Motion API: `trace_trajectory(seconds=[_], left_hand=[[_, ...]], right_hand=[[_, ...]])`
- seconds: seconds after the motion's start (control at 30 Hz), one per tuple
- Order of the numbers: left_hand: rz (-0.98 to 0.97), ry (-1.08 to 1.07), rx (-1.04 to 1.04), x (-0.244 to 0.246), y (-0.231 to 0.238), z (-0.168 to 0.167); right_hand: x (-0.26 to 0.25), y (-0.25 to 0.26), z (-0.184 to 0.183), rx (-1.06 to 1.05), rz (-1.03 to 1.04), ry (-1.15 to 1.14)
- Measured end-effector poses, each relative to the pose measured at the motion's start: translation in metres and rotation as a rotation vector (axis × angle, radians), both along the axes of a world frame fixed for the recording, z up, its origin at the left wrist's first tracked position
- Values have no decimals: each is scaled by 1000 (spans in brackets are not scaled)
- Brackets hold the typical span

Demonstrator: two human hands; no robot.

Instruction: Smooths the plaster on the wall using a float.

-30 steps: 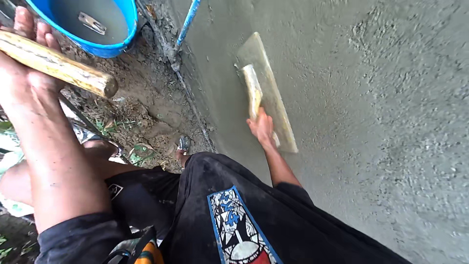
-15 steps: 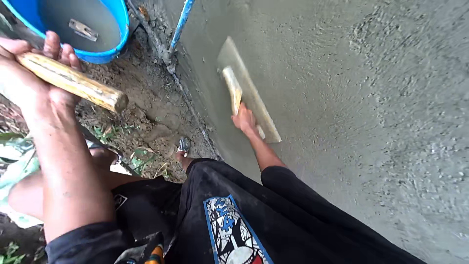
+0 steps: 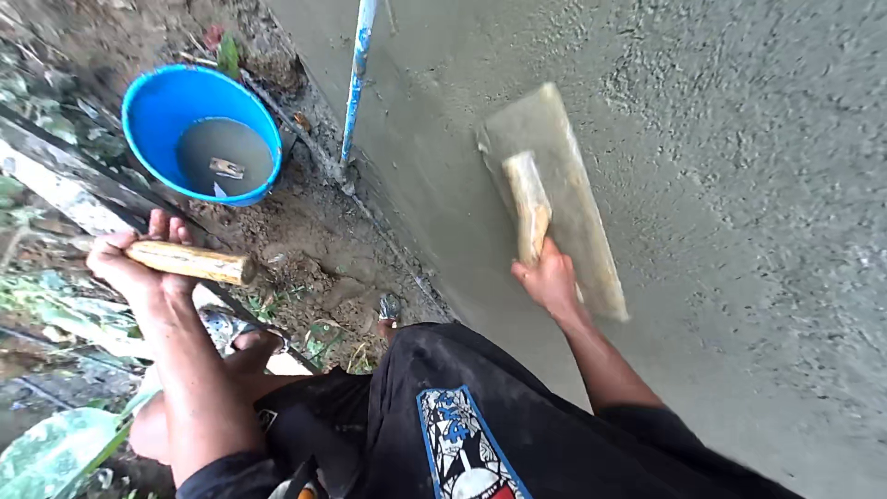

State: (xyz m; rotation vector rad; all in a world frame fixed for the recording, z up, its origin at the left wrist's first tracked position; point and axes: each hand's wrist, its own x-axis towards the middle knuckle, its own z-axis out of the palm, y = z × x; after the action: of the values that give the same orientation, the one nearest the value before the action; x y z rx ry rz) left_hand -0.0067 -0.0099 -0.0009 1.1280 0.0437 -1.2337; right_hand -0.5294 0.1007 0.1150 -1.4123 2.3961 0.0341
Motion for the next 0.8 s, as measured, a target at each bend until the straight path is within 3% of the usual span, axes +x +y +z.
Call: trace_trajectory(seconds=[0.13,0.27,0.37,0.5,0.63,0.8], left_hand=[[-30,-50,-3,-14,5,-5],[-61,-63,8,-33,-2,-12],[-62,-61,18,-43,1,-12],[-66,-62,43,-51,7,-14],[-79,-82,72,-49,13,-21],[8,-61,96,-56,12,-26]], right_hand=[[42,-97,-52,-152,122,-252],[75,-172,-127,19,138,-260],[76,-177,-185,208,123,-246],[51,-122,-234,477,68,-209],[30,-75,-237,485,84,-165],[49,-103,-161,251,121,-228]])
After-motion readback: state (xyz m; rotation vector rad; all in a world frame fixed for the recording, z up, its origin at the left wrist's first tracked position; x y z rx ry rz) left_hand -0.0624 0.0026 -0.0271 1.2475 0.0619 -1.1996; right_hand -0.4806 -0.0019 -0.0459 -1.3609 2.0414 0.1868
